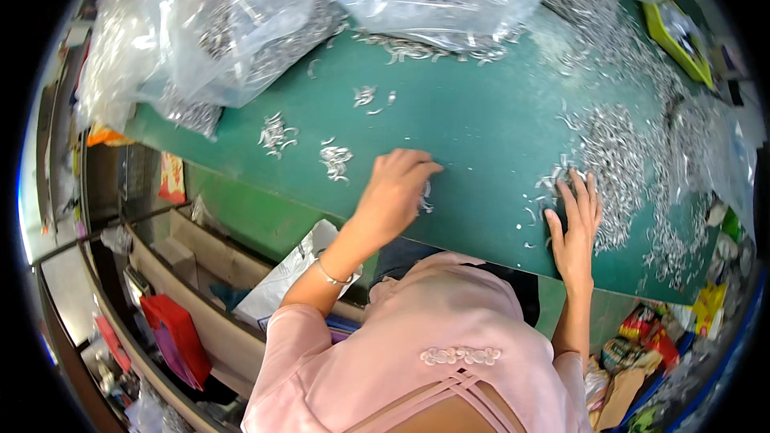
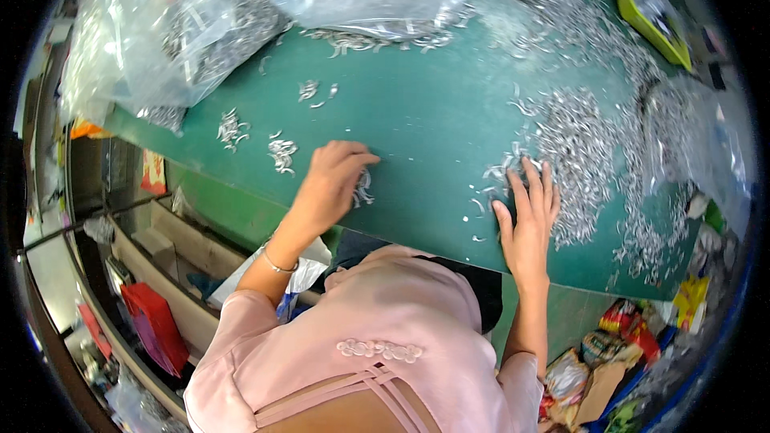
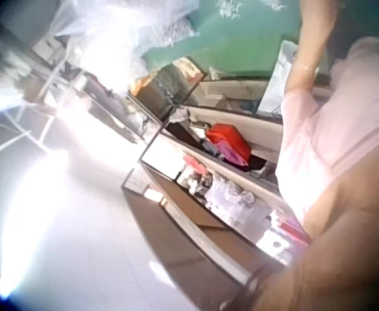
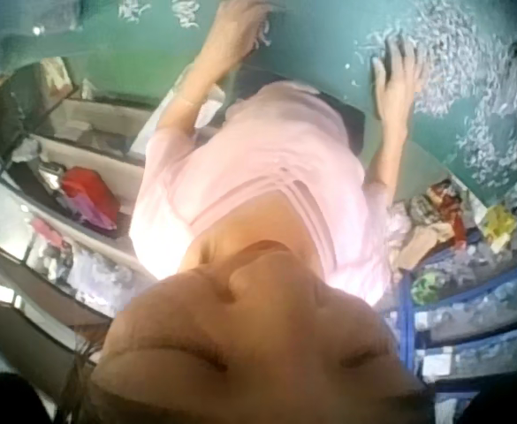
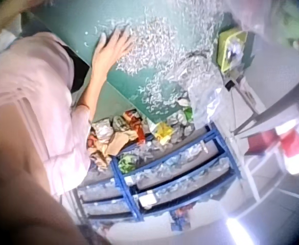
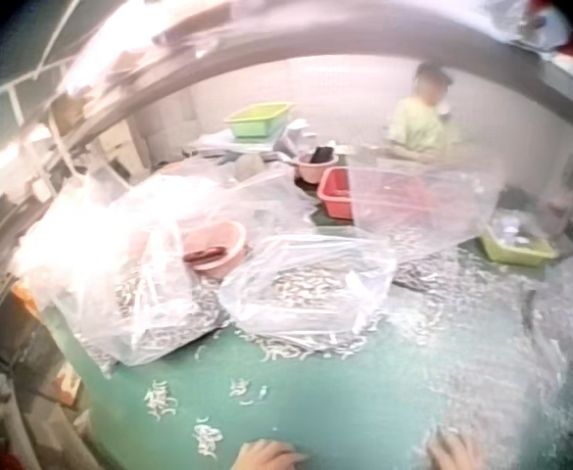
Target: The person sorts small, silver-colored metal pieces on a green table. They use both hands to pick up individual pieces and arrange them into small piles, occasionally moving larger piles of pieces around the workspace.
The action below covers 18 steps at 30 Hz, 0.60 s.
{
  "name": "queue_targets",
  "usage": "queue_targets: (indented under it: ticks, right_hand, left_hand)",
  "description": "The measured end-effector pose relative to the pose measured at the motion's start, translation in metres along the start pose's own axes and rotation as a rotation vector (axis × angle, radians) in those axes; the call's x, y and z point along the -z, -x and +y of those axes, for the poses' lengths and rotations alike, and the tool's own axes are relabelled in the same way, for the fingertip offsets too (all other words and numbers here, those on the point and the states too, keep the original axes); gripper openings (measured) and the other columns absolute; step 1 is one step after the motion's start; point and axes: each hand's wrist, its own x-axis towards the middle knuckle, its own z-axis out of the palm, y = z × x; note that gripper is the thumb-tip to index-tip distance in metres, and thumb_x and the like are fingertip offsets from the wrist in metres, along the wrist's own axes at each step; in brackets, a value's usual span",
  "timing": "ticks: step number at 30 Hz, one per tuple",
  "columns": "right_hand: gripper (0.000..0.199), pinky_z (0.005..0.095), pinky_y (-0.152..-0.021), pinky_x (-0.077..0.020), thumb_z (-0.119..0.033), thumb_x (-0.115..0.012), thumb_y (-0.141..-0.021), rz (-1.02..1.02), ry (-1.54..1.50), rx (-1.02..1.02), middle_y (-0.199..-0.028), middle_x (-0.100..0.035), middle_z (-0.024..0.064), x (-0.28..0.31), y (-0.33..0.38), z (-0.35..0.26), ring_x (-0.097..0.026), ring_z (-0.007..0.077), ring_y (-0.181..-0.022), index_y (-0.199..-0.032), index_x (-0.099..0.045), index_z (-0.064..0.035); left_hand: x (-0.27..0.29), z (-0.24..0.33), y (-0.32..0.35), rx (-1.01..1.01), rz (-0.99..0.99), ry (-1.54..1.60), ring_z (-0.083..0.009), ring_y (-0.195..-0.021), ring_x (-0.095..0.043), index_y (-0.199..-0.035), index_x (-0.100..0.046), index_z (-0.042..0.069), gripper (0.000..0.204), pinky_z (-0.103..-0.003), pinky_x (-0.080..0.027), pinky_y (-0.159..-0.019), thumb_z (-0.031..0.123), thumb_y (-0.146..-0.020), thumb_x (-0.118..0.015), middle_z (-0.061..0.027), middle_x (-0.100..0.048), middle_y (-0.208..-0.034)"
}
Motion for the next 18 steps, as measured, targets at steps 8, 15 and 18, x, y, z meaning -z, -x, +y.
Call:
queue_targets:
  ticks: [8, 15, 18]
  right_hand:
    - [0.039, 0.0516, -0.109, -0.0265, -0.017, -0.070, -0.083, 0.072, -0.055, 0.011, -0.141, -0.047, 0.0100, -0.007, 0.024, 0.025, -0.036, 0.0347, -0.137, -0.120, -0.062, -0.0095]
    - [0.025, 0.0481, -0.103, -0.0298, -0.013, -0.074, -0.077, 0.276, 0.015, -0.041, -0.130, -0.053, 0.0110, 0.008, 0.012, 0.031, -0.046, 0.0314, -0.126, -0.101, -0.067, -0.0117]
    - [0.025, 0.0423, -0.089, -0.0336, -0.016, -0.077, -0.075, 0.248, -0.220, -0.039, -0.106, -0.057, 0.0079, 0.001, 0.014, 0.001, -0.052, 0.0280, -0.101, -0.095, -0.064, -0.0085]
  left_hand:
    - [-0.045, 0.055, -0.033, -0.099, -0.122, 0.106, -0.0322, -0.098, -0.054, -0.113, -0.061, 0.004, 0.032, -0.040, -0.041, -0.085, -0.001, -0.082, -0.064, -0.0119, -0.058, -0.107]
    - [-0.095, 0.073, -0.053, -0.153, -0.098, 0.013, -0.0299, -0.096, -0.055, -0.111, -0.062, 0.005, 0.030, -0.038, -0.041, -0.083, 0.001, -0.082, -0.065, -0.0106, -0.058, -0.104]
    - [-0.094, 0.066, -0.051, -0.105, -0.095, 0.047, -0.0281, -0.093, -0.057, -0.104, -0.064, 0.004, 0.023, -0.037, -0.041, -0.080, 0.002, -0.081, -0.066, -0.0087, -0.060, -0.099]
